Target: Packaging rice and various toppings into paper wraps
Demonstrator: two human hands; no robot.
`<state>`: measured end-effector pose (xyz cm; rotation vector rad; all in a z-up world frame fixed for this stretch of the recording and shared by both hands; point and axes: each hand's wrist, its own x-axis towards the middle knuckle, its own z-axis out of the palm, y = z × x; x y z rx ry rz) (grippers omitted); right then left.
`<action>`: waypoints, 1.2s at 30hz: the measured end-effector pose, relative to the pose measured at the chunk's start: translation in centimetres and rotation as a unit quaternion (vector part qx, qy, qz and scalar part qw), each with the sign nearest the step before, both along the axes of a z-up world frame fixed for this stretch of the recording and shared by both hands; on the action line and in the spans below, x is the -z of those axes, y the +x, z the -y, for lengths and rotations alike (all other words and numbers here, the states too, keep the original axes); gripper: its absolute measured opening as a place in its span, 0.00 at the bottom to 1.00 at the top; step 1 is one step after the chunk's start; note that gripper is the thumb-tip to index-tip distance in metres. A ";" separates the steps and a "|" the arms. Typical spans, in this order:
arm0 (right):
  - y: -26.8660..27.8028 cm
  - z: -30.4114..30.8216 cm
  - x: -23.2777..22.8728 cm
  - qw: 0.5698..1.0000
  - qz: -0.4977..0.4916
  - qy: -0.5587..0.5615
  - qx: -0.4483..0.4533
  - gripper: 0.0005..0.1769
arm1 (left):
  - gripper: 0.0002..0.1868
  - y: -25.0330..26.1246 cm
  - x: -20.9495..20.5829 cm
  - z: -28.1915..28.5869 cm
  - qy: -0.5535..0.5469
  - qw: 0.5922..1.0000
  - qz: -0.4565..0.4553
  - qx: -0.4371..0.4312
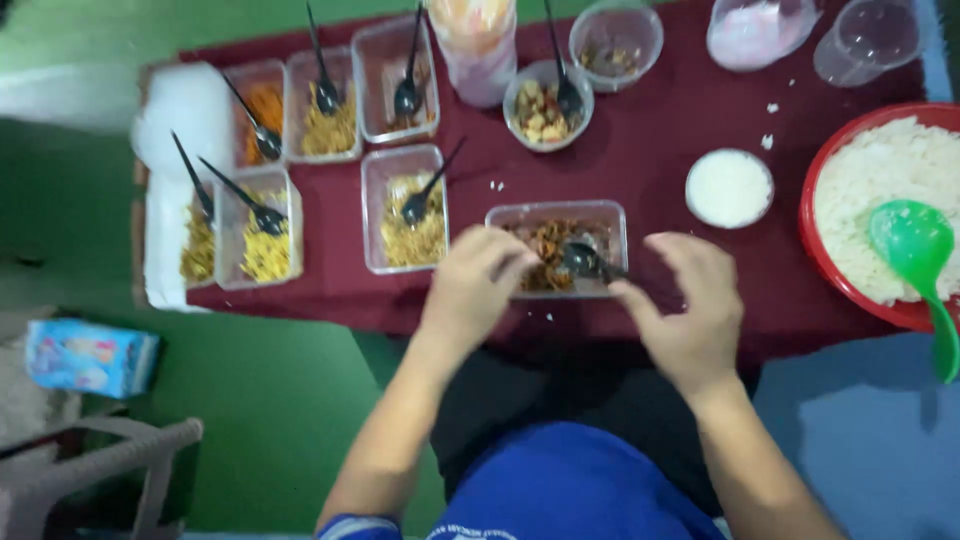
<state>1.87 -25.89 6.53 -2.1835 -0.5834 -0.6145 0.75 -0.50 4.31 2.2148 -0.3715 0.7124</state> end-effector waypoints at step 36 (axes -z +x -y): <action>-3.1 -4.0 -2.0 0.963 -0.165 0.096 -0.191 0.03 | 0.01 -6.1 -3.6 2.9 -0.228 0.955 -0.151 0.115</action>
